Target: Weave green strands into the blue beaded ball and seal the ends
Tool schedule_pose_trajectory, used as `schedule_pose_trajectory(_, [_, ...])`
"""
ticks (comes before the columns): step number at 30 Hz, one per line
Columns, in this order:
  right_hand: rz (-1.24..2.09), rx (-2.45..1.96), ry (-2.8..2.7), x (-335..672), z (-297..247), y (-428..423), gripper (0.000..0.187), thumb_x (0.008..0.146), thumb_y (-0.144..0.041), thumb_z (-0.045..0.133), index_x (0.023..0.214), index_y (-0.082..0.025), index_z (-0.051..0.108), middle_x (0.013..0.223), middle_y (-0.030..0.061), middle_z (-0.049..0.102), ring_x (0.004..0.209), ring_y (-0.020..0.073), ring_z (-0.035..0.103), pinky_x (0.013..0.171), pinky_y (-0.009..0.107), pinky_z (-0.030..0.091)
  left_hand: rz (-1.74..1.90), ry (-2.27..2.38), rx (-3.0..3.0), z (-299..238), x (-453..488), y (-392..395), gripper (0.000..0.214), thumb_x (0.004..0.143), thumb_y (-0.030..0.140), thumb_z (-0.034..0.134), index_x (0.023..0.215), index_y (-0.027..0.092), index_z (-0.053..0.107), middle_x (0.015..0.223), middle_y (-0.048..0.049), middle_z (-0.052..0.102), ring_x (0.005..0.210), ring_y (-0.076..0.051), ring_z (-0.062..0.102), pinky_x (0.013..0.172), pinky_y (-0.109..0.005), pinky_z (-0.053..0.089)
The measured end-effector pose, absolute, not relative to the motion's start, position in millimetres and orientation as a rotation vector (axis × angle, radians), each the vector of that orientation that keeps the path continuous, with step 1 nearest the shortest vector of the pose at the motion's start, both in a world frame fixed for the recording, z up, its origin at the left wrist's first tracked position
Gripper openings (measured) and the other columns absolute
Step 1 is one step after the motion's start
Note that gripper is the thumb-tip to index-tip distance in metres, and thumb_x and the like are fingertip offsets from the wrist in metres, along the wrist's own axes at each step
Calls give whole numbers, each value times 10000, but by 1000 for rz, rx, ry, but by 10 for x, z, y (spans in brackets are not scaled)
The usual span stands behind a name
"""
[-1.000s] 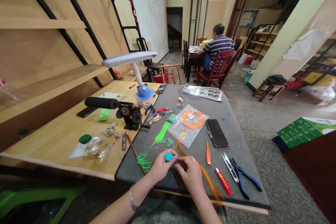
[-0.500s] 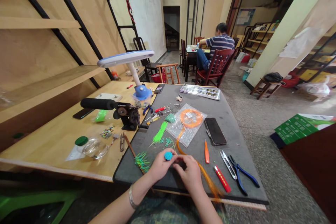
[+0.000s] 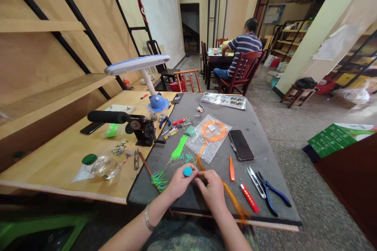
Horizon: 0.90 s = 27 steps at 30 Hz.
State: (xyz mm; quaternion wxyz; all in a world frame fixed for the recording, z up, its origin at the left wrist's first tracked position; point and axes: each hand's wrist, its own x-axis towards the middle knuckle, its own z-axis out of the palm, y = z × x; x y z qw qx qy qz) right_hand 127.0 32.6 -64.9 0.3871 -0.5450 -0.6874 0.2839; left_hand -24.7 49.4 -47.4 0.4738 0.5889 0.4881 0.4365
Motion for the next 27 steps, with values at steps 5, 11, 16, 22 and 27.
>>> schedule_pose_trajectory(5, [735, -1378, -1759, 1295, -692, 327, 121, 814, -298, 583, 748, -227, 655, 805, 55, 697, 804, 224, 619, 735, 327, 486, 1057, 1207, 1486, -434, -234, 485, 106, 782, 226, 577, 708, 153, 598, 699, -17, 601, 695, -153, 541, 690, -248, 416])
schedule_pose_trajectory(11, [729, -1366, -1743, 1272, -658, 329, 133, 817, -307, 578, 730, -226, 636, 805, 54, 694, 798, 221, 622, 726, 320, 478, 1050, 1193, 1550, -454, -225, 482, 108, 792, 223, 571, 710, 160, 601, 723, -18, 607, 713, -153, 546, 702, -246, 416])
schedule_pose_trajectory(16, [816, -1330, -1747, 1348, -614, 301, 137, 792, -307, 588, 836, -230, 693, 851, 63, 707, 839, 232, 633, 770, 338, 478, 1016, 1202, 1624, -438, -240, 485, 108, 797, 224, 570, 715, 164, 606, 738, -20, 609, 728, -156, 555, 709, -246, 417])
schedule_pose_trajectory(22, [1283, -1293, -1240, 1443, -417, 447, 376, 730, -531, 624, 864, -189, 705, 836, 81, 738, 786, 239, 659, 633, 301, 484, 817, 1129, 1883, -323, -290, 452, 81, 791, 170, 560, 747, 177, 628, 796, -33, 630, 789, -169, 569, 733, -254, 415])
schedule_pose_trajectory(27, [1461, -1276, -1012, 1355, -347, 600, 443, 647, -588, 680, 763, -161, 689, 721, 65, 730, 531, 132, 556, 438, 214, 321, 672, 1017, 2069, -277, -311, 444, 126, 765, 102, 540, 782, 185, 634, 824, -33, 633, 803, -168, 577, 740, -249, 425])
